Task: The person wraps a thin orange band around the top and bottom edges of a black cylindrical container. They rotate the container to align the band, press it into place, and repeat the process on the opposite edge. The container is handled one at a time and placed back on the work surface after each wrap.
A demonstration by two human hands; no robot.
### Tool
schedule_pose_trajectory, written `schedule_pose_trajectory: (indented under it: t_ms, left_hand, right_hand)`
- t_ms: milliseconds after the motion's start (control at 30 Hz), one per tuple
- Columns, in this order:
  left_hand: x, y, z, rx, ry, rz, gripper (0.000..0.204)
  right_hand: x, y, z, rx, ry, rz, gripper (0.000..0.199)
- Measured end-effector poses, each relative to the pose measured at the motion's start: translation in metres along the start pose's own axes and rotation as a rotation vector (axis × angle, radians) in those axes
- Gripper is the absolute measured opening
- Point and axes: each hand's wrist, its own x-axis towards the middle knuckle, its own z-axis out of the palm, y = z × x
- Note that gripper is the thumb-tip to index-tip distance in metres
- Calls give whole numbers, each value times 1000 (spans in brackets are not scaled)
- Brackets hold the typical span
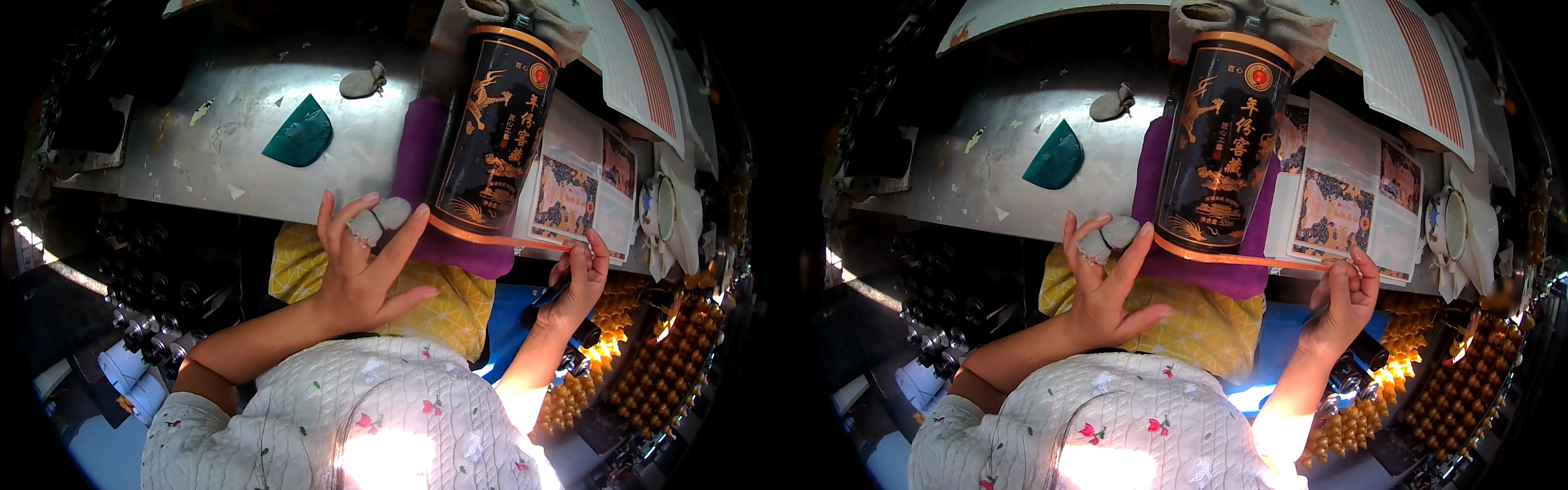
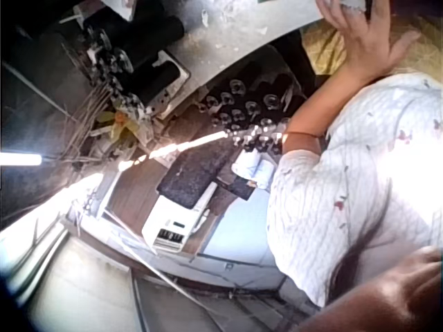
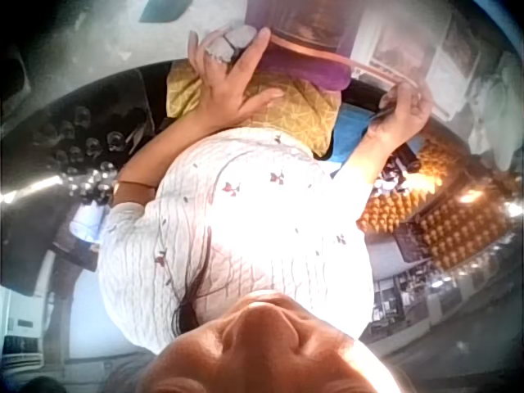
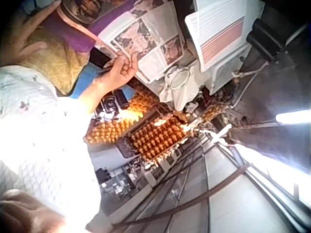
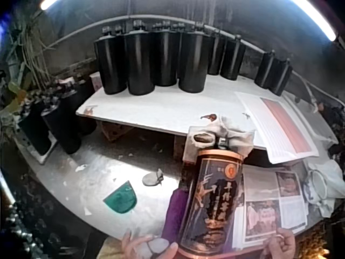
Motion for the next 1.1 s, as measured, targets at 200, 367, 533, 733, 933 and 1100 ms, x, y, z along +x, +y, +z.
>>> schedule_pose_trajectory:
  t_ms: [200, 367, 533, 733, 933, 1100]
  left_hand:
    - [2, 2, -1, -4, -11, -28, 75]
    - [-1, 0, 1, 37, -10, 39, 77]
    - [-2, -1, 3, 91, -42, 106, 85]
    - [0, -2, 4, 98, -17, 128, 87]
    - [0, -2, 4, 87, -22, 127, 88]
    - [-1, 3, 4, 90, -31, 84, 73]
  right_hand:
    - [2, 3, -5, -3, -26, 6, 29]
    - [8, 2, -7, -62, 50, -71, 28]
    - [-14, -13, 19, -724, -94, -607, 37]
    - [-27, -29, 65, -612, -534, -346, 61]
    - [-24, -25, 72, -518, -525, -204, 65]
    - [-28, -24, 75, -439, -505, -115, 67]
